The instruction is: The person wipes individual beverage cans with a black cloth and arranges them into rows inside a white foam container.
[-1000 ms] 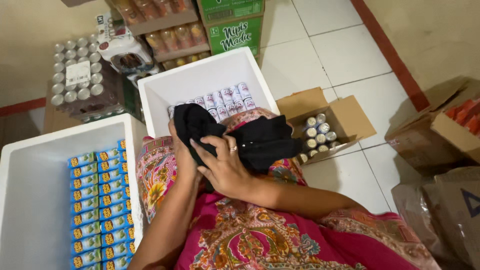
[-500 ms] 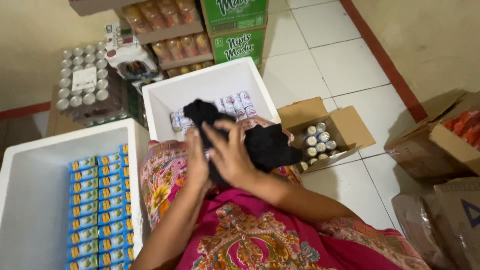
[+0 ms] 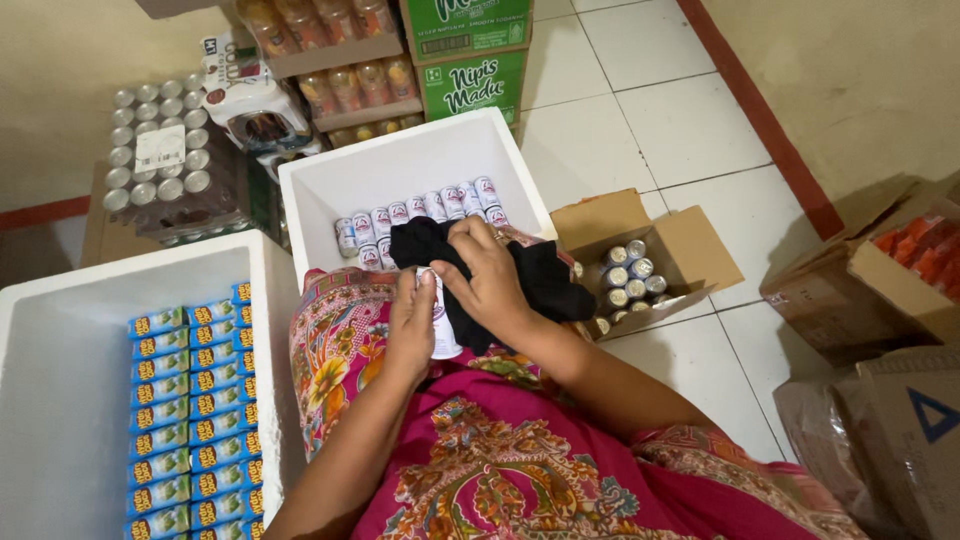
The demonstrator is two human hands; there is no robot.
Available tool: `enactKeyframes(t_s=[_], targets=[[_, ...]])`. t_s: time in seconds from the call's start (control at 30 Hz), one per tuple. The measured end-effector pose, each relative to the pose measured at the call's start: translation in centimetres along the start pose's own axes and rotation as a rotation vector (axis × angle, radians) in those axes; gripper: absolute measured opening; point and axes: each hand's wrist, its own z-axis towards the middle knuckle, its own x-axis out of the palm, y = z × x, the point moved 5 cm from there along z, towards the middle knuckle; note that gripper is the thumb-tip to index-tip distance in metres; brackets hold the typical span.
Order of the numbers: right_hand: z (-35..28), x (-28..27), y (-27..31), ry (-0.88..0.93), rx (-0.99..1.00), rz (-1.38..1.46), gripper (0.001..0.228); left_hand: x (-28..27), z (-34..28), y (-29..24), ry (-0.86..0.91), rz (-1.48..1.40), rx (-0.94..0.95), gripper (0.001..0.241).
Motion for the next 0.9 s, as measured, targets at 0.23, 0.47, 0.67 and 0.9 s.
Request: enactKeyframes(t_s=[0.23,0.47,0.67,0.9], targets=[[-0.5,-0.4,0.9,0.007,0.026,0.228,0.028,0.2,-0.9,-2.5,0.058,-0.075,0.038,0.035],[-0.3,-0.7,1.4,0.073,-0.014,0.207,0.026,-0.3,-1.3,-3.4,0.074,-0.065,-0.05,0.036],[-2.1,2.1,-1.9,0.301,-0.112,0.221,0.045,-1.8,-0.4,3.9,-0.02,-0.319,-0.239,0.054],[-3.8,2.9,-2.0,0.25,-0.034,0.309,0.044,-0.4,-3.4,-0.2,-0.073,-0.258,-0.392,0.063]])
